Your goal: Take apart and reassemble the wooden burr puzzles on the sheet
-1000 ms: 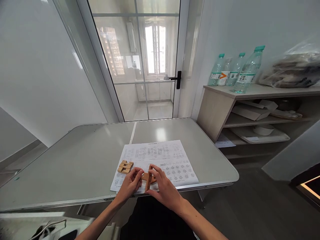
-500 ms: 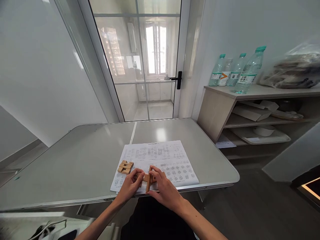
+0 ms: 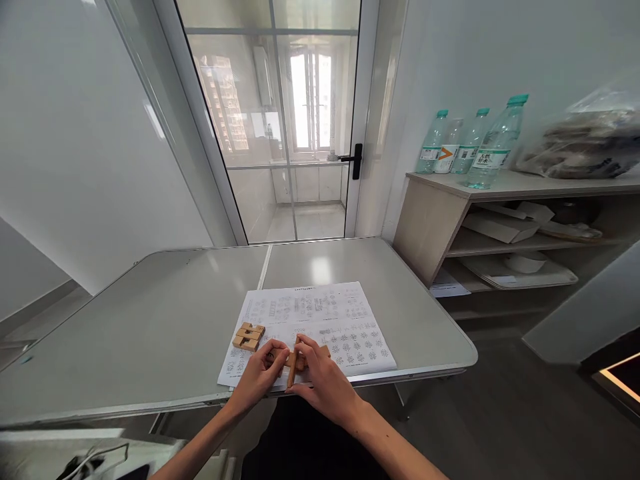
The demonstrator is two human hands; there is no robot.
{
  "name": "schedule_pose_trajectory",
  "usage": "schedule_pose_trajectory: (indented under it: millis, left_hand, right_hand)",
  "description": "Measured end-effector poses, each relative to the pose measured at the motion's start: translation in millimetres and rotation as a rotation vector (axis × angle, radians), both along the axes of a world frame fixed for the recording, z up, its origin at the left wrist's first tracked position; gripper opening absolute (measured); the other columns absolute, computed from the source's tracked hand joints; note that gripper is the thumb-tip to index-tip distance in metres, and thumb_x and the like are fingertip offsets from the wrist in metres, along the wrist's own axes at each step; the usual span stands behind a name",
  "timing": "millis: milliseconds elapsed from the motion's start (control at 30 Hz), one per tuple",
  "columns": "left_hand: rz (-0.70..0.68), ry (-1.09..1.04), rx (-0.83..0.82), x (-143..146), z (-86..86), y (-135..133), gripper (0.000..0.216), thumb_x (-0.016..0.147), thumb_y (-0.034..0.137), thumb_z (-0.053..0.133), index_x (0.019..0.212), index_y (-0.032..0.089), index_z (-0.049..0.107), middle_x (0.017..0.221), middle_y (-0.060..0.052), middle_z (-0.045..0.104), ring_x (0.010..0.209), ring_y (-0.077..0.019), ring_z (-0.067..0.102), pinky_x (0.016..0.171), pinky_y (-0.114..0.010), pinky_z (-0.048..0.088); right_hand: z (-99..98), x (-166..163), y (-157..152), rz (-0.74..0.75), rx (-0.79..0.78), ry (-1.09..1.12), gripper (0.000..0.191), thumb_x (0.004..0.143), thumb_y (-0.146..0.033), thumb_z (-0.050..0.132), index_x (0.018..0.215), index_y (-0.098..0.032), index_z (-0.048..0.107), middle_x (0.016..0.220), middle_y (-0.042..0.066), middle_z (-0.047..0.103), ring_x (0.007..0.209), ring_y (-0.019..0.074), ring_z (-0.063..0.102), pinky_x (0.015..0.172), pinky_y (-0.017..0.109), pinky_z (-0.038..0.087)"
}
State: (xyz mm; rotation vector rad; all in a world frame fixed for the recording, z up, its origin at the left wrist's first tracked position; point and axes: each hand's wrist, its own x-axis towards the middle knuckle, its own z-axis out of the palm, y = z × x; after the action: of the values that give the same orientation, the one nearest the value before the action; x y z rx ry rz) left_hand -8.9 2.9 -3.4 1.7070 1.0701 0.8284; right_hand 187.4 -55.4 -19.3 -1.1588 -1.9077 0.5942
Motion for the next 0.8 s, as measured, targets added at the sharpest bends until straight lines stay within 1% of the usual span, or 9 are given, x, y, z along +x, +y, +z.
schedule_pose_trajectory:
  millis: [100,233,367,567,800]
  left_hand:
    - [-0.01,0.002,-0.002,0.6,3.3,-1.8,0.035,0.098,0.053,0.057,0.096,0.019,0.063,0.073,0.0,0.063,0.063,-0.0147,0.055,0.06,-0.025,0.042]
    - [-0.002,0.007,0.008,0.4,2.0,-3.1,0.034,0.098,0.053,0.057,0.096,0.019,0.063,0.073,0.0,0.064,0.062,-0.0145,0.055,0.059,-0.024,0.041]
    - [0.004,0.002,0.006,0.2,0.1,-2.6,0.035,0.098,0.053,0.057,0.096,0.019,0.062,0.077,-0.001,0.066,0.064,-0.0148,0.056,0.06,-0.025,0.042]
    - [-0.005,-0.007,-0.012,0.7,4.8,-3.0,0.036,0.098,0.054,0.057,0.097,0.019,0.062,0.076,-0.001,0.066,0.064,-0.0158,0.058,0.061,-0.025,0.043]
    - [-0.01,-0.04,-0.021,2.3,7.2,-4.0,0.037,0.097,0.056,0.058,0.096,0.019,0.063,0.079,-0.002,0.068,0.067,-0.017,0.061,0.059,-0.025,0.043]
  right_hand:
    - [0.6,-4.4,0.7,0.005,-0.011,0.009,0.08,0.08,-0.011,0.082,0.142,-0.033,0.038,0.16,0.011,0.042,0.143,0.0299,0.05,0.107,0.048,0.056]
    - [1.8,-6.3,1.4,0.004,-0.023,0.021,0.084,0.078,-0.01,0.082,0.144,-0.033,0.036,0.159,0.012,0.042,0.141,0.03,0.052,0.108,0.049,0.054]
    - [1.9,-6.2,1.3,0.008,-0.014,0.015,0.083,0.078,-0.006,0.08,0.143,-0.033,0.036,0.16,0.012,0.042,0.143,0.0292,0.05,0.109,0.048,0.054]
    - [2.2,-6.3,3.5,-0.003,-0.003,0.0,0.082,0.077,-0.009,0.083,0.142,-0.032,0.039,0.159,0.011,0.044,0.142,0.0286,0.053,0.107,0.045,0.055]
    - [3.1,-10.9,6.1,0.001,0.012,0.027,0.079,0.078,-0.01,0.081,0.141,-0.031,0.04,0.159,0.012,0.045,0.145,0.0292,0.05,0.112,0.047,0.051]
